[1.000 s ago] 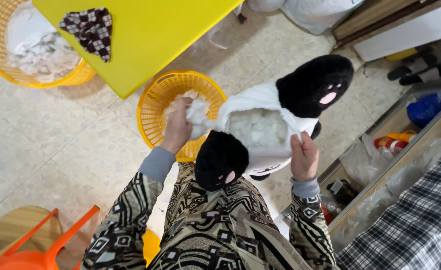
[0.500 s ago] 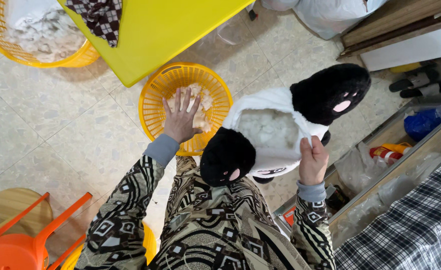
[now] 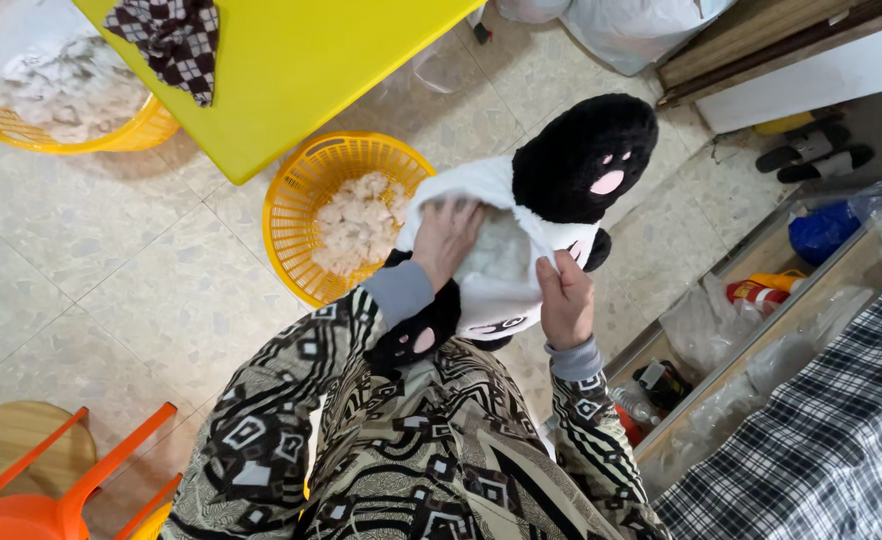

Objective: The person repeatedly scoops white fluffy stuffing from a yellow basket and packs it into the open cavity of a black-and-white plush toy. The person adjusts the toy and continues adding stuffing by hand throughout the clip.

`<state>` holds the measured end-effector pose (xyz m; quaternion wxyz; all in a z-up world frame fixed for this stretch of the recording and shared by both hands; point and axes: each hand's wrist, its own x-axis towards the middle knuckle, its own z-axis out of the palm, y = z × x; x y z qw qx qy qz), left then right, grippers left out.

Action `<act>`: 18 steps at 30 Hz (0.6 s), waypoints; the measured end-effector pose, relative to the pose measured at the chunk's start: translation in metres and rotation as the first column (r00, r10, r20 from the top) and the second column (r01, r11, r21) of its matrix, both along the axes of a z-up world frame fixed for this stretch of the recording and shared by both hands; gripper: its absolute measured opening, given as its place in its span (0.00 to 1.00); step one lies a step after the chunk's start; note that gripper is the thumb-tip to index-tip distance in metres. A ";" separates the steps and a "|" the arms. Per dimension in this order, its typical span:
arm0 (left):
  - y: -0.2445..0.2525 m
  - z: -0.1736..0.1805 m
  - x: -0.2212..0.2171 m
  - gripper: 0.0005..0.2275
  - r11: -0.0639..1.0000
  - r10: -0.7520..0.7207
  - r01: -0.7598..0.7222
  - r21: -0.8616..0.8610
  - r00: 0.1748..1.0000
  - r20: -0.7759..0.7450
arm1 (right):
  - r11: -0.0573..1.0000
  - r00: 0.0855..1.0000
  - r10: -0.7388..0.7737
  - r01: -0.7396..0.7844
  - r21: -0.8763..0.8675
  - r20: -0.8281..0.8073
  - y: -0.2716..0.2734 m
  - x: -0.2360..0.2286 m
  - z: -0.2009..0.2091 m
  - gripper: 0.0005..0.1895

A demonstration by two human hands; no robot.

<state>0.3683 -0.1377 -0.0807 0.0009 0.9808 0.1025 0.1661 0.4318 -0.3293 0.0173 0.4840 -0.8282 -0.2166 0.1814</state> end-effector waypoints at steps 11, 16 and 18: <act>-0.018 0.022 -0.035 0.08 0.962 -0.212 0.192 -0.196 0.974 -0.084 | 0.999 0.999 -0.004 0.003 -0.041 -0.034 -0.003 -0.003 -0.002 0.11; -0.028 -0.016 0.004 0.12 0.977 -0.097 0.045 -0.210 0.964 -0.246 | 1.000 0.999 0.017 -0.018 -0.018 -0.048 0.004 -0.009 -0.001 0.11; -0.026 -0.030 0.013 0.07 0.987 -0.150 0.095 -0.131 0.839 -0.523 | 1.000 0.997 0.019 -0.021 -0.019 -0.073 0.010 -0.009 0.000 0.10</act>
